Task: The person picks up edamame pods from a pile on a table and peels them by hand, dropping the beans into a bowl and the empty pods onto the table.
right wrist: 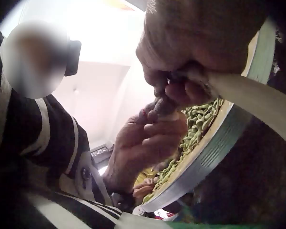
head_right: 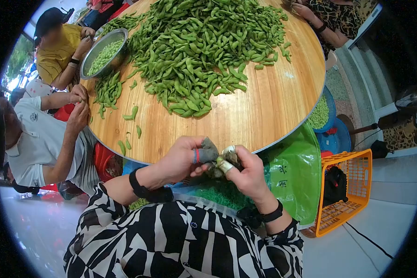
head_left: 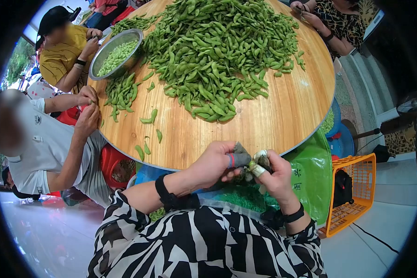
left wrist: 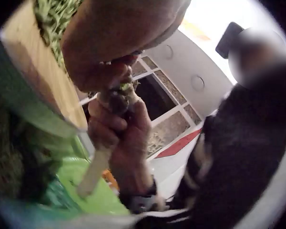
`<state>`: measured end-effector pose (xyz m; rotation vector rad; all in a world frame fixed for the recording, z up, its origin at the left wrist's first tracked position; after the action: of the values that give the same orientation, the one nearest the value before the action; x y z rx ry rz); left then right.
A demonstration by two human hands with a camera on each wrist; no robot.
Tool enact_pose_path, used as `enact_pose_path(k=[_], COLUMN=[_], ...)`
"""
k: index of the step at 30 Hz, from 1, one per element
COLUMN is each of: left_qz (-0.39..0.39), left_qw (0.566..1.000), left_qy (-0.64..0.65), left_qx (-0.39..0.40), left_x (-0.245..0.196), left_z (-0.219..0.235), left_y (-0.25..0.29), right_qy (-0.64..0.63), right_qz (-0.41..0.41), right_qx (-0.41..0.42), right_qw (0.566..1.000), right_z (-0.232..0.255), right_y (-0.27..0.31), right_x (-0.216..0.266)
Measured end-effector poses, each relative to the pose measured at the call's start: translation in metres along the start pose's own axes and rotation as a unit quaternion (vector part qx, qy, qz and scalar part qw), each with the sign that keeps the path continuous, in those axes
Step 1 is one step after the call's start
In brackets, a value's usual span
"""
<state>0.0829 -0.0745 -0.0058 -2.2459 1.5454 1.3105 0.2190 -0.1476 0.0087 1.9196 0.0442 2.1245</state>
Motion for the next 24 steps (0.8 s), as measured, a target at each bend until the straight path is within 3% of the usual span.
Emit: enact_pose_path(k=[2, 3, 5, 6, 8, 12, 14, 15, 17, 24], left_qz=[-0.110, -0.111, -0.193, -0.193, -0.243, -0.217, -0.275, -0.275, -0.239, -0.248], left_qw=[0.976, 0.976, 0.930, 0.929, 0.879, 0.879, 0.844, 0.843, 0.938, 0.945], left_qy=[-0.189, -0.189, -0.313, -0.313, -0.406, -0.422, -0.457, -0.457, -0.250, -0.210], left_qx=[-0.004, -0.004, 0.026, 0.027, 0.069, 0.048, 0.060, 0.060, 0.037, 0.042], left_x=[-0.011, -0.012, -0.021, -0.016, -0.008, -0.003, -0.009, -0.008, -0.001, -0.002], left_z=[0.002, -0.001, -0.011, -0.008, -0.003, -0.004, -0.008, -0.007, 0.000, -0.004], left_y=[-0.002, -0.001, 0.007, 0.006, 0.005, 0.008, 0.010, 0.009, 0.002, 0.003], right_qy=[-0.105, -0.105, -0.086, -0.087, -0.119, -0.123, -0.121, -0.121, -0.145, -0.205], right_qz=[-0.093, -0.091, -0.097, -0.097, -0.112, -0.130, -0.118, -0.117, -0.137, -0.144], right_qx=[0.021, 0.022, 0.004, 0.003, 0.021, 0.021, 0.013, 0.012, 0.018, -0.004], right_qw=[0.990, 0.990, 0.992, 0.992, 0.986, 0.984, 0.986, 0.986, 0.980, 0.968], right_z=[-0.002, -0.003, -0.003, -0.003, -0.005, -0.005, -0.005, -0.005, -0.005, -0.009], right_y=[-0.004, -0.005, -0.008, -0.008, -0.010, -0.012, -0.012, -0.012, -0.012, -0.010], right_x=[-0.007, -0.006, -0.006, -0.007, -0.012, -0.017, -0.019, -0.017, -0.015, -0.014])
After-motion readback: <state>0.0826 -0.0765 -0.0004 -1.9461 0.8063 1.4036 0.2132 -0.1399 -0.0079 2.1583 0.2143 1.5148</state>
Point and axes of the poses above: each hand's wrist, its own y-axis away from the middle knuckle, its own z-axis out of the back of the hand, x = y × z, the point moved 5 cm from there along -y, towards the middle knuckle, and after that the axes turned 13 degrees about -z, right-handed, at the moved point
